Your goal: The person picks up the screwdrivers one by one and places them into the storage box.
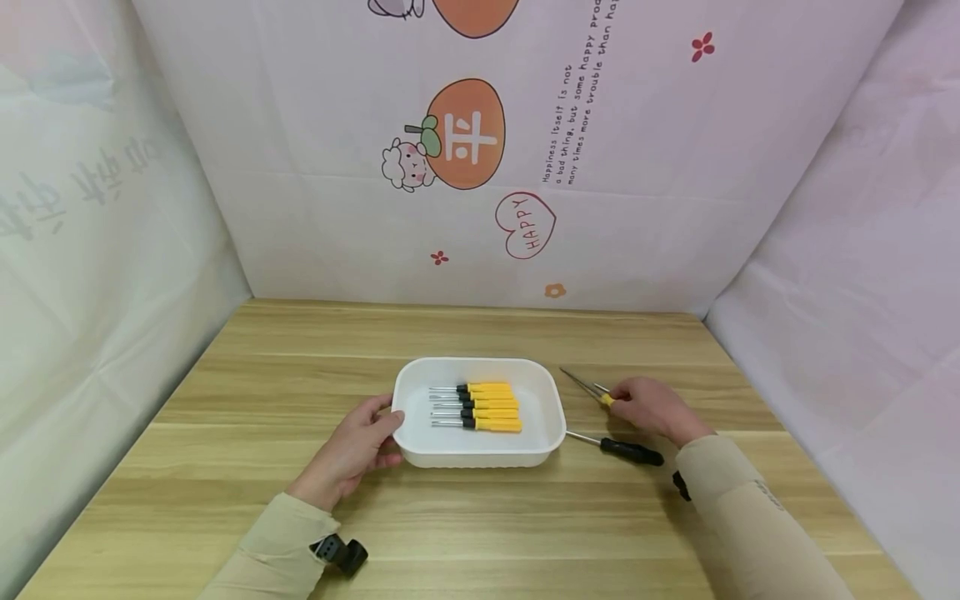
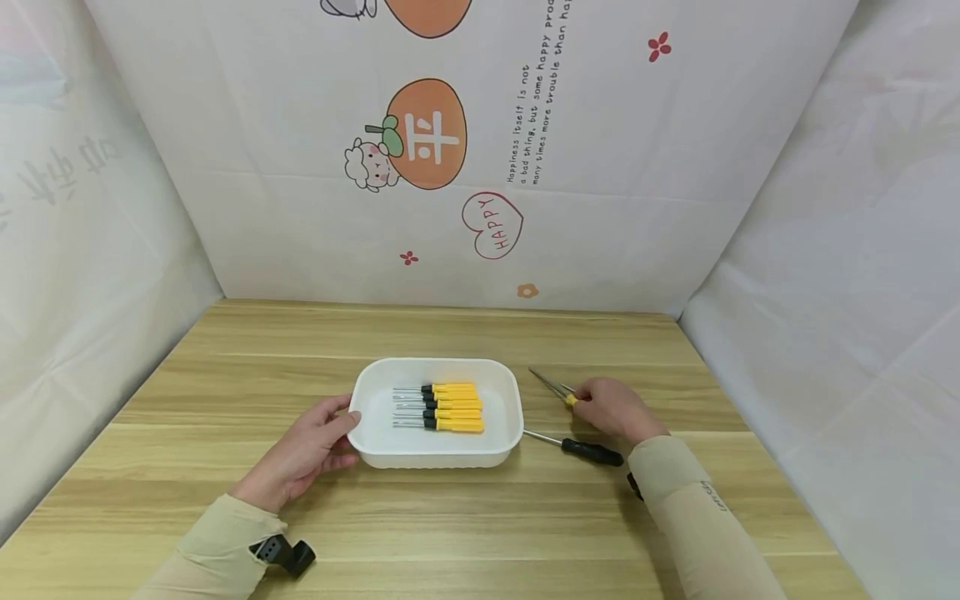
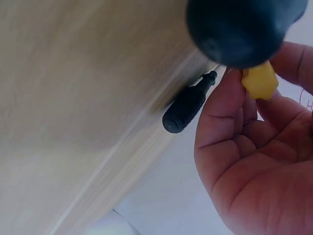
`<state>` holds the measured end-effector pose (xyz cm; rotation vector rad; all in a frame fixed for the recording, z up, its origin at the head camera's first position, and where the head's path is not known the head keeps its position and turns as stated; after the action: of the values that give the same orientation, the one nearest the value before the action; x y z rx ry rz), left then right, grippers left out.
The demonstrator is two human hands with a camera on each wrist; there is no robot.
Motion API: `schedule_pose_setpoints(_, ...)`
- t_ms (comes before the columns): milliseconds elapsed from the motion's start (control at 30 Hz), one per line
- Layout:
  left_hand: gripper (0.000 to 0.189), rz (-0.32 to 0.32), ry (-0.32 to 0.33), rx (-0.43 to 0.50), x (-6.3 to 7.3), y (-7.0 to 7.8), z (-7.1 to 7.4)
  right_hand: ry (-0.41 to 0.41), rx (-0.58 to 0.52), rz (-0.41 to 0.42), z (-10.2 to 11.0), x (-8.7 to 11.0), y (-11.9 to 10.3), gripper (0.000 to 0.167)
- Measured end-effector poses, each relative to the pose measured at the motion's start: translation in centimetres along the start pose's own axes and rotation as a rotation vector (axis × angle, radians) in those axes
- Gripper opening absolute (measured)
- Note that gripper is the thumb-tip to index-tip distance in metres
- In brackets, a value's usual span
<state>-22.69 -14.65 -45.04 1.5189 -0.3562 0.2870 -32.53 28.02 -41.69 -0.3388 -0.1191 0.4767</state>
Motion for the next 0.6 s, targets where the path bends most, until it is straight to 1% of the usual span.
schedule_pose_setpoints(100,0.052,0.001,-0.002,0.001,0.1,0.1,0.0,-0.007,-0.050,-0.008,-0.1,0.1,-0.1,0.036)
schedule_pose_setpoints(167,0.052,0.004,-0.001,0.006,0.2,0.1,-0.1,-0.009,-0.106,-0.010,0.0,0.2,-0.2,0.037)
schedule_pose_setpoints(367,0.053,0.003,-0.006,0.005,0.3,0.1,-0.1,0.034,-0.250,-0.011,0.5,0.1,-0.6,0.036)
schedule_pose_setpoints(467,0.053,0.001,-0.011,0.005,0.3,0.1,-0.1,0.044,-0.308,-0.021,1.0,0.0,-0.8,0.040)
schedule_pose_setpoints(600,0.054,-0.002,-0.013,0.002,0.3,0.2,-0.1,0.040,-0.367,-0.037,1.4,-0.1,-1.4,0.049)
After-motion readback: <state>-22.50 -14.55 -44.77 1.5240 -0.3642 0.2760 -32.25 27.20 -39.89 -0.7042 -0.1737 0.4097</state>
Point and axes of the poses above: each hand's wrist, its own x-axis away from the middle knuckle, its own z-axis out of the back of the hand, y = z × x, the point moved 6 cm from there along -x, towards the middle knuckle, and after that the axes turned 10 degrees about z, right-handed, at the moved point
